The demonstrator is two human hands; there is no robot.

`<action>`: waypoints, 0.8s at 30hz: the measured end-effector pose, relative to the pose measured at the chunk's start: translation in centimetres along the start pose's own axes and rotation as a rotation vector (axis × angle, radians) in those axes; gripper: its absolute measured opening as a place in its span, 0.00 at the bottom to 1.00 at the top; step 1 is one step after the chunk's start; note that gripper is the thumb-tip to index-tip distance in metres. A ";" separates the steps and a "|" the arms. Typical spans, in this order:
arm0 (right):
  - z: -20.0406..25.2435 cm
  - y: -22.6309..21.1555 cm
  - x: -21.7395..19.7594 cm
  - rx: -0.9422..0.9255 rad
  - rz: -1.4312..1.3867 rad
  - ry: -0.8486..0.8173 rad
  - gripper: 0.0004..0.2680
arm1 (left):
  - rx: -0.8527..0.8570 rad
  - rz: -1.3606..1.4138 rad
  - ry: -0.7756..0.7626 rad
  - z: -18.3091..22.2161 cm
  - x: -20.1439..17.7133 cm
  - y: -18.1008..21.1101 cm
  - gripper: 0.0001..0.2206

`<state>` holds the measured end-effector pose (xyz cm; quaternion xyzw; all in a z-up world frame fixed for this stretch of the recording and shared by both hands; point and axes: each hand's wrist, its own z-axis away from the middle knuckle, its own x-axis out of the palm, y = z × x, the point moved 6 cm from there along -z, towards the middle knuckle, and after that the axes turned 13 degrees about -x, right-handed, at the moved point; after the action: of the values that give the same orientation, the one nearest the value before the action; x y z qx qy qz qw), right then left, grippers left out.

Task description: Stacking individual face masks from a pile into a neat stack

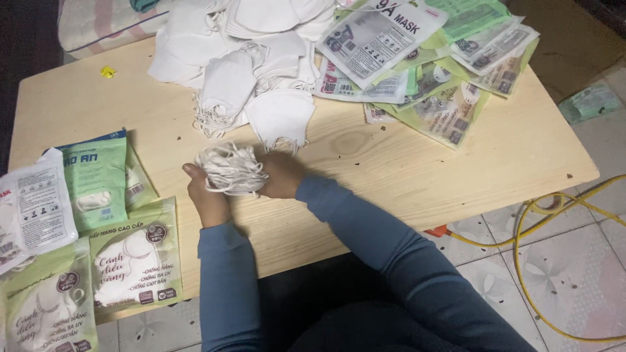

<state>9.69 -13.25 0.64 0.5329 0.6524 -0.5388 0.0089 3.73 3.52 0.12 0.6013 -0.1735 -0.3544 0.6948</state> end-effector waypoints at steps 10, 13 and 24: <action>0.7 4.2 1.6 -0.100 -0.043 0.157 0.23 | -0.222 0.362 -0.100 10.7 0.9 10.8 0.46; 1.5 4.1 0.9 -0.200 0.128 0.057 0.34 | -0.447 0.515 -0.445 7.8 2.0 6.1 0.52; 1.3 4.6 -4.7 -0.059 -0.071 0.499 0.11 | -0.182 0.530 -0.520 -0.8 0.7 -0.3 0.14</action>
<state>14.21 -18.04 -0.30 0.6256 0.6682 -0.3712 -0.1557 4.65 3.64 -0.46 0.3612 -0.4612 -0.3172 0.7458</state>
